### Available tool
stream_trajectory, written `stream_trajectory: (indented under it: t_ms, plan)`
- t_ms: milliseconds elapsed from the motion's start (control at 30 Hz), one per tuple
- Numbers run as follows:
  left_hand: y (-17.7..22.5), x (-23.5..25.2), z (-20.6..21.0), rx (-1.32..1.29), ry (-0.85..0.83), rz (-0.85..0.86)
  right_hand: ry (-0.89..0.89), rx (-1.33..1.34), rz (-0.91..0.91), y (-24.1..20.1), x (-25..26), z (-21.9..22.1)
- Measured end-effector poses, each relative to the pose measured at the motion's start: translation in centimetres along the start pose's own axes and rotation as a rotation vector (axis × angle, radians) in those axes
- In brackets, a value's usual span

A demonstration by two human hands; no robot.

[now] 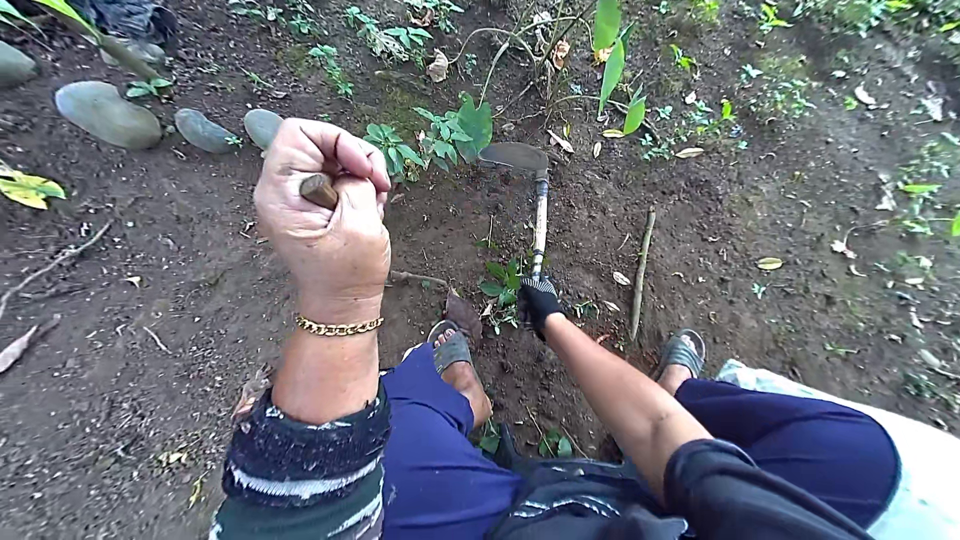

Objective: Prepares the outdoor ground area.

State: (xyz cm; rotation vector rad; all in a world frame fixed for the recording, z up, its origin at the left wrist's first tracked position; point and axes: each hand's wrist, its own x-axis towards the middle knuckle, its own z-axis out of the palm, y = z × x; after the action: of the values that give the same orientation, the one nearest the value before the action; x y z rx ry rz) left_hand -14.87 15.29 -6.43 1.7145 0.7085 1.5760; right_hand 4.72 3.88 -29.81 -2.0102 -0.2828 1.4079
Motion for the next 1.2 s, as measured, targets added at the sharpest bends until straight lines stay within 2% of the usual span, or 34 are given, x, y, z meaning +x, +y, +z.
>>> stream_trajectory:
  t_ms: [100,167,267,367,500,567,633,733,833,1000,1100,1200]
  plan:
    - [0.1,0.0,0.5,0.003,-0.013,-0.012,-0.052,-0.366,0.008,4.0,0.3,0.0]
    - [-0.1,0.2,0.3,-0.007,-0.004,-0.001,-0.057,-0.466,0.083,6.1,0.3,-2.3]
    - [0.4,-0.2,-0.7,-0.016,-0.017,-0.036,-0.079,-0.576,0.055,6.2,-0.5,-6.5]
    - [-0.1,0.0,-0.9,-0.013,0.011,0.028,-0.009,-0.559,-0.055,3.3,-0.2,-7.5]
    - [0.2,-0.3,-0.3,0.006,0.011,0.03,0.138,-0.291,-0.052,0.5,0.9,-2.5]
    - [0.0,-0.2,0.0,0.013,0.005,0.05,0.127,-0.336,-0.037,0.6,1.4,-1.0]
    - [-0.2,-0.1,0.2,0.017,0.008,0.067,0.05,-0.549,-0.032,1.9,2.4,-2.2]
    - [-0.5,0.4,-0.2,0.026,0.01,0.091,0.004,-0.703,-0.008,2.3,2.1,-5.6]
    - [-0.6,0.1,-0.3,0.026,0.021,0.101,0.025,-0.71,-0.066,1.7,2.0,-7.4]
    - [-0.3,0.0,0.1,0.037,0.02,0.099,0.175,-0.475,-0.098,2.7,0.7,-4.8]
    - [-0.4,0.1,0.6,0.022,0.015,0.083,0.128,-0.664,0.029,6.1,0.3,-6.1]
    - [-0.4,0.2,0.8,0.029,0.002,0.082,0.087,-0.759,0.042,5.3,0.0,-8.1]
